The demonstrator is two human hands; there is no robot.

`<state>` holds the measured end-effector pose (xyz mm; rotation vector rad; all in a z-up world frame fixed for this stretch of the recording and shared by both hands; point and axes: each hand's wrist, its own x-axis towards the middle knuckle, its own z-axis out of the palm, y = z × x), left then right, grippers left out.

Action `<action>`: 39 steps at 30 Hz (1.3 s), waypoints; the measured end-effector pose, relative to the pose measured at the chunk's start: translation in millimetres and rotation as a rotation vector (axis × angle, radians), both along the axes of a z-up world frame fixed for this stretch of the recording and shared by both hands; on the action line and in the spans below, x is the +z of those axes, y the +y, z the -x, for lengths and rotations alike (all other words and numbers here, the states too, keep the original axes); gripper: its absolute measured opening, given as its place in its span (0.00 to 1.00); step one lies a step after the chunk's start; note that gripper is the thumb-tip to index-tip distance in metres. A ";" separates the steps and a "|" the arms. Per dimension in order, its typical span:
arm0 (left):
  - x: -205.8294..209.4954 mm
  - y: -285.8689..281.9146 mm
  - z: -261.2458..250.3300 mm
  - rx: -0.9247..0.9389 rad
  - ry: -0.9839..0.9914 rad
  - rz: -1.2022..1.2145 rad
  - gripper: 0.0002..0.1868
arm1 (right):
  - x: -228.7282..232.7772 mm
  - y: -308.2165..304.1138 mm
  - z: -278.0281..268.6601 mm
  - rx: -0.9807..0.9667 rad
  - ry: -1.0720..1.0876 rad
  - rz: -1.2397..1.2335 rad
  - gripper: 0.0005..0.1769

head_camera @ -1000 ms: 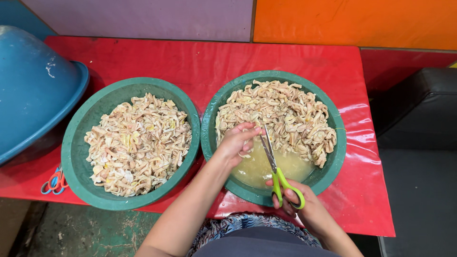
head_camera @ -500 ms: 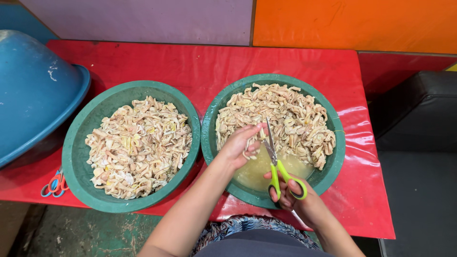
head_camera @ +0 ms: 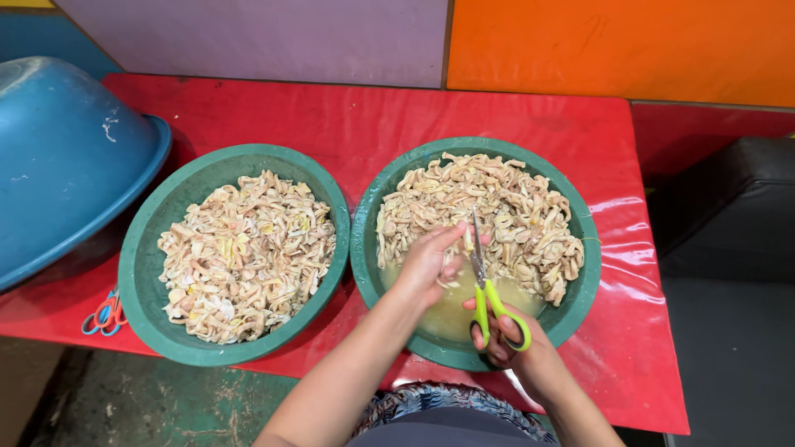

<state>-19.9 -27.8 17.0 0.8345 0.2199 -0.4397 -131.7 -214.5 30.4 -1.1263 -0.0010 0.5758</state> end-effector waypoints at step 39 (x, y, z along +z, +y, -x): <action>-56.4 -1.6 -31.4 0.077 0.122 0.140 0.06 | 5.1 -38.5 -10.9 0.114 0.044 -0.002 0.33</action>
